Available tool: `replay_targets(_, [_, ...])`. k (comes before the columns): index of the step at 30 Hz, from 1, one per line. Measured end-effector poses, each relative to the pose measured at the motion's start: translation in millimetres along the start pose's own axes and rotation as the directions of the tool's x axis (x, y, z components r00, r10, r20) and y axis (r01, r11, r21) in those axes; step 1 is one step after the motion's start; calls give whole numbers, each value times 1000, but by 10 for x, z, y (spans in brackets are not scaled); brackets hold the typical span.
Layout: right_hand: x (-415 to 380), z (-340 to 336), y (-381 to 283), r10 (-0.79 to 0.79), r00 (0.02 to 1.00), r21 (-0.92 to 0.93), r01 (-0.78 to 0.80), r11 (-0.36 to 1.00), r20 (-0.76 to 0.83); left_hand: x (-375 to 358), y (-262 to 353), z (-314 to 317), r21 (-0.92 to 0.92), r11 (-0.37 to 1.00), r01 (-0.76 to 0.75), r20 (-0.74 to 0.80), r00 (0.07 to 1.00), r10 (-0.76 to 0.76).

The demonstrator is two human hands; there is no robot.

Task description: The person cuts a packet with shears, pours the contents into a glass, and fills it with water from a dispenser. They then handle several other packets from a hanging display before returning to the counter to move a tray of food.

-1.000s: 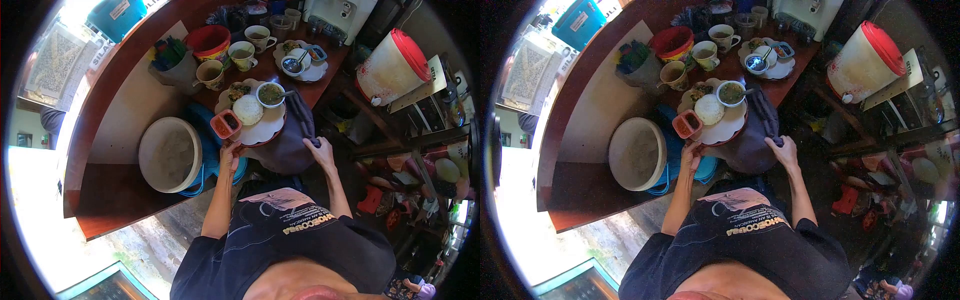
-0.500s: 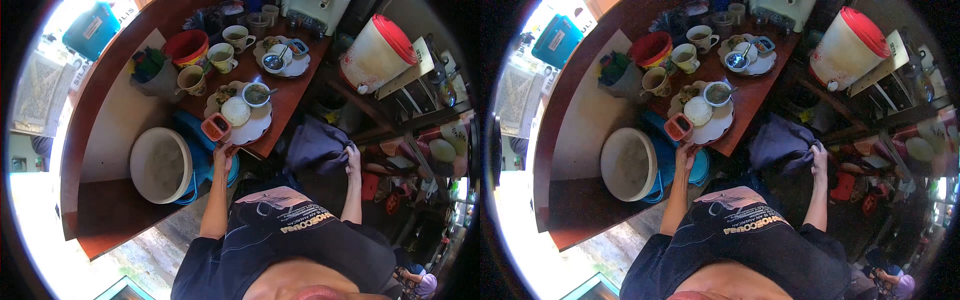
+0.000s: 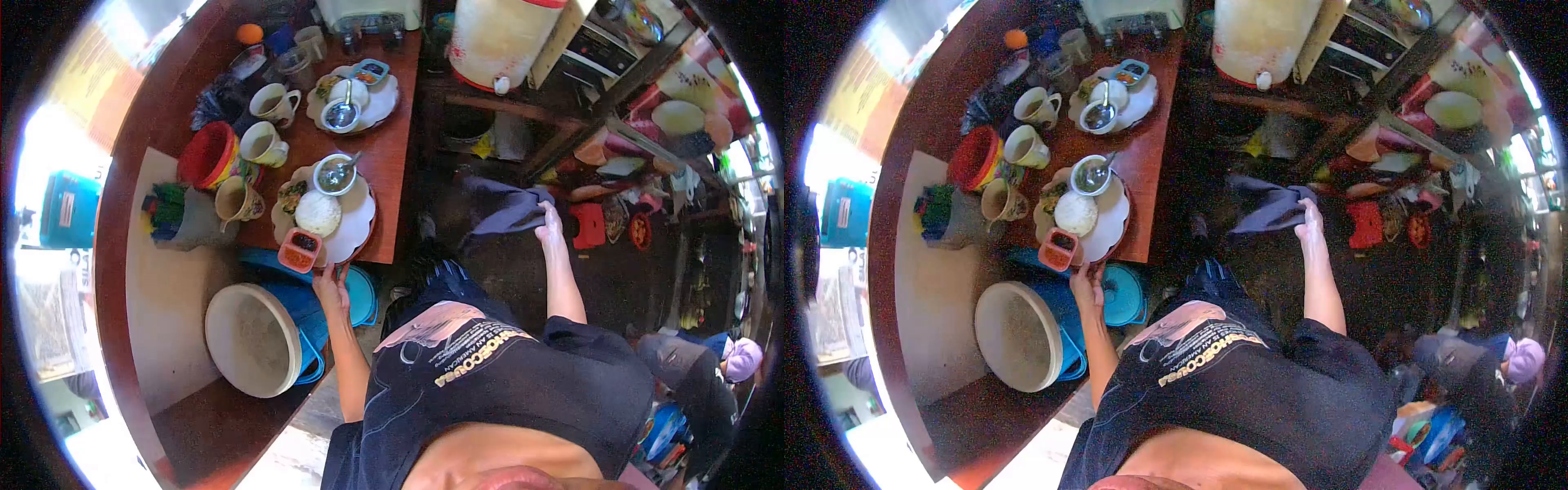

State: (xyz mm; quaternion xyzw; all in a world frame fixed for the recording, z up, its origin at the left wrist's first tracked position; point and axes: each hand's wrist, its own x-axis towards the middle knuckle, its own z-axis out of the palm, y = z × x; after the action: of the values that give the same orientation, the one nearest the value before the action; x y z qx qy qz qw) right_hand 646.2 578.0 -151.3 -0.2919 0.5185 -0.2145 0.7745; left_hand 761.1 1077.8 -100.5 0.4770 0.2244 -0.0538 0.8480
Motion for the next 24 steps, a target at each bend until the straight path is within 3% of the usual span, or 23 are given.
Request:
replay_targets(3, [29, -146, -84, -14, 1000, 31, 13, 999, 27, -68, 92, 104, 89, 990, 107, -34, 994, -105])
replay_targets(6, [52, -161, -199, -15, 996, 132, 4, 991, 84, -8, -10, 26, 57, 987, 152, -32, 988, -150])
replay_targets(11, [278, -28, -320, 32, 988, 136, -54, 989, 153, -64, -119, 35, -13, 997, 71, 6, 997, -70])
replay_targets(15, [581, 249, -137, 182, 956, 121, -214, 969, 230, -180, -161, 65, -16, 999, 52, 15, 999, -52])
replay_targets(24, [1011, 1276, 330, 349, 877, 41, -383, 923, 331, -806, -609, -98, 34, 974, 223, -256, 944, -207])
